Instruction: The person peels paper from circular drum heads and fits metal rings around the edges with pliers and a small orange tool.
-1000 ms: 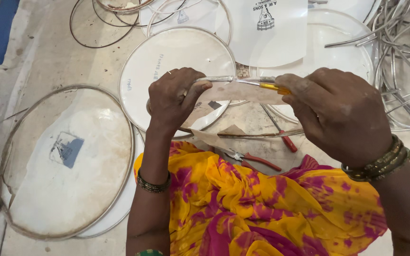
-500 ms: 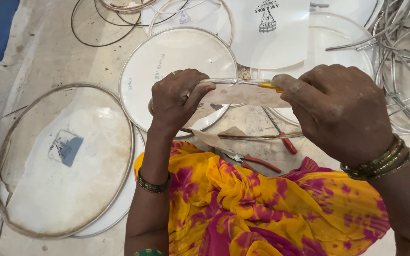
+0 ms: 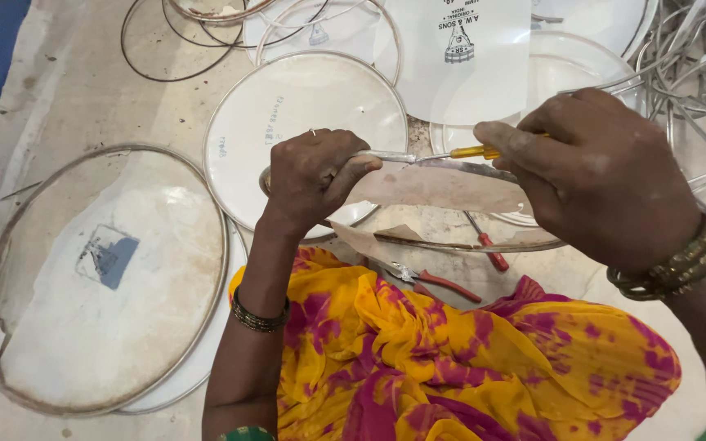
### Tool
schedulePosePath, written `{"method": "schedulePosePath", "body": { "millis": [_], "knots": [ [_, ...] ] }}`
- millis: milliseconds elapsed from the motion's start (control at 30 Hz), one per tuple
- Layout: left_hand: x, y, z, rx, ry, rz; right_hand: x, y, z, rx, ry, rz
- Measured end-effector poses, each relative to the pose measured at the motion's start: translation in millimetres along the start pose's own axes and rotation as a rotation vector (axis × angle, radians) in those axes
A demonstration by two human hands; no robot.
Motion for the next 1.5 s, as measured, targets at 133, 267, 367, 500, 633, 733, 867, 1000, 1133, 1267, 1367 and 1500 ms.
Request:
{"method": "schedulePosePath", "body": {
  "millis": [133, 267, 367, 500, 633, 733, 867, 1000, 1133, 1267, 1367, 1500],
  "knots": [
    [-0.1, -0.6, 0.2, -0.025, 0.012, 0.013, 9.7, -10.0, -3.2, 0.008, -0.037, -0.124],
    [-0.8, -0.4, -2.4, -0.014, 0.016, 0.017, 6.6, -23.2, -19.1, 0.043, -0.109, -0.082],
    [-2.3, 1.4, -5.7, 0.005, 0.028, -0.020, -18.6, -36.2, -24.0, 0.131, -0.177, 0.196],
    [-5.9, 3.8, -9.1, -0.004, -0.026, -0.083, -41.5, -57.7, -25.0, 0.372, -0.271, 0.485],
    [-5.2, 3.4, -12.5, 0.033, 0.006, -0.066, -41.2, -78.3, -27.6, 0.513, -0.423, 0.844],
    [-1.7, 5.7, -14.2, 0.017, 0.021, -0.079, -37.9, -95.7, -33.5, 0.551, -0.563, 1.051],
    [3.9, 7.8, -16.7, 0.004, 0.016, -0.088, -37.1, -120.1, -43.7, 0.595, -0.691, 1.172],
    [9.2, 6.8, -14.8, 0.002, 0.000, -0.052, -34.2, -134.2, -41.3, 0.655, -0.713, 1.253],
    [10.2, 2.9, -7.9, 0.000, -0.007, -0.059, -41.6, -118.4, -20.6, 0.625, -0.697, 1.066],
    [8.7, -6.0, -2.3, -0.040, 0.030, 0.003, -61.5, -66.9, -4.0, 0.375, -0.376, 0.580],
    [10.0, -10.9, 2.8, -0.062, 0.060, 0.088, -48.1, -52.6, -5.0, 0.183, -0.227, 0.223],
    [12.7, -9.0, 6.7, -0.072, 0.077, 0.140, -29.1, -56.8, -8.0, 0.001, -0.180, 0.203]
  ]
}}
Point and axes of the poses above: each hand's wrist, its own z-axis towards the middle knuckle, its own y-axis out of the back of the hand, x = y × z, the point moved 3 cm from there along z, towards the middle knuckle, and after that the axes turned 6 degrees about -z, right-handed, at the moved point
